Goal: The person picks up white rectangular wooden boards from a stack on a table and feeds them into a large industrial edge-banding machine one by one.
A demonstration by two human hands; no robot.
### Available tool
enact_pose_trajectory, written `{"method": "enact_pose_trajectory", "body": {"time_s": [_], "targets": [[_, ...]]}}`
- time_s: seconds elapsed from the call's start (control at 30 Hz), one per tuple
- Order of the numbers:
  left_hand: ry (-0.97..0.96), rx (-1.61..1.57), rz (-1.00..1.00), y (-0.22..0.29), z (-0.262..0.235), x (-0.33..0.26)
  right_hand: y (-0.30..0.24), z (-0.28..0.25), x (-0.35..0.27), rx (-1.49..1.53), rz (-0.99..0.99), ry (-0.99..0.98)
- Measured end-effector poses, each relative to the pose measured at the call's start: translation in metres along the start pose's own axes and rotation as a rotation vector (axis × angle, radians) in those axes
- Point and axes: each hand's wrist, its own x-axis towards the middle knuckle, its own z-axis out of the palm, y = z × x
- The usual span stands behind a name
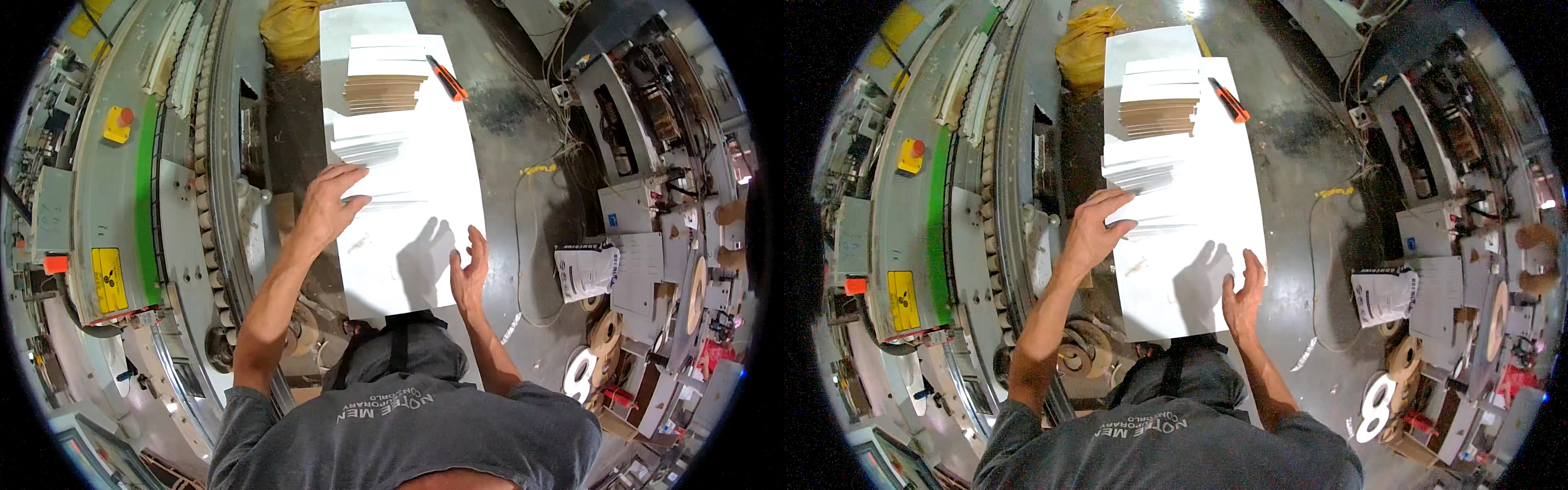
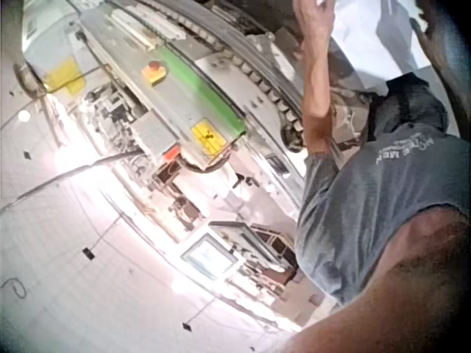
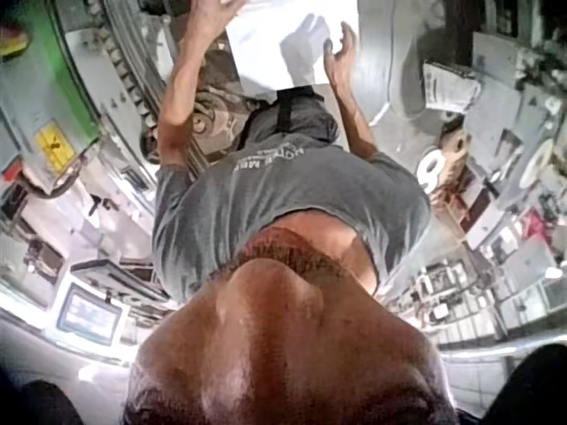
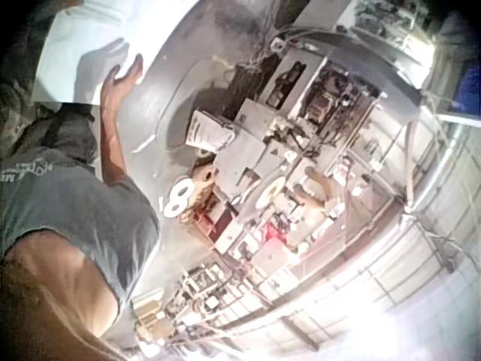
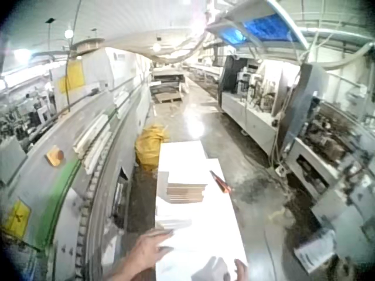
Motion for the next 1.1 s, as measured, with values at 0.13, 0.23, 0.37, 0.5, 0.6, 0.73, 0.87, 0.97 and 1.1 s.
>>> {"method": "enact_pose_trajectory", "body": {"time_s": [0.13, 0.23, 0.37, 0.5, 0.6, 0.73, 0.87, 0.97, 1.1], "targets": [[0.300, -0.021, 0.039, 0.004, -0.021, -0.041, -0.030, -0.003, -0.008, 0.028, -0.073, -0.027], [0.482, -0.059, -0.013, 0.033, -0.043, -0.097, -0.050, 0.004, -0.024, 0.203, -0.017, -0.240], [0.654, 0.105, -0.305, 0.056, -0.063, -0.211, -0.090, 0.039, -0.050, 0.251, -0.266, -0.602], [0.991, 0.275, -0.507, 0.052, -0.069, -0.354, -0.146, 0.091, -0.095, 0.326, -0.540, -0.925], [1.139, 0.435, -0.703, 0.049, -0.067, -0.431, -0.188, 0.122, -0.128, 0.335, -0.733, -1.093], [1.263, 0.631, -0.853, 0.012, -0.072, -0.504, -0.243, 0.161, -0.195, 0.529, -0.791, -1.408], [1.270, 0.817, -0.768, -0.035, -0.089, -0.545, -0.273, 0.207, -0.262, 0.513, -0.677, -1.615], [1.244, 0.997, -0.715, -0.066, -0.098, -0.566, -0.287, 0.243, -0.307, 0.519, -0.401, -1.735], [1.279, 1.040, -0.794, -0.065, -0.105, -0.572, -0.300, 0.277, -0.344, 0.594, -0.106, -1.776]]}}
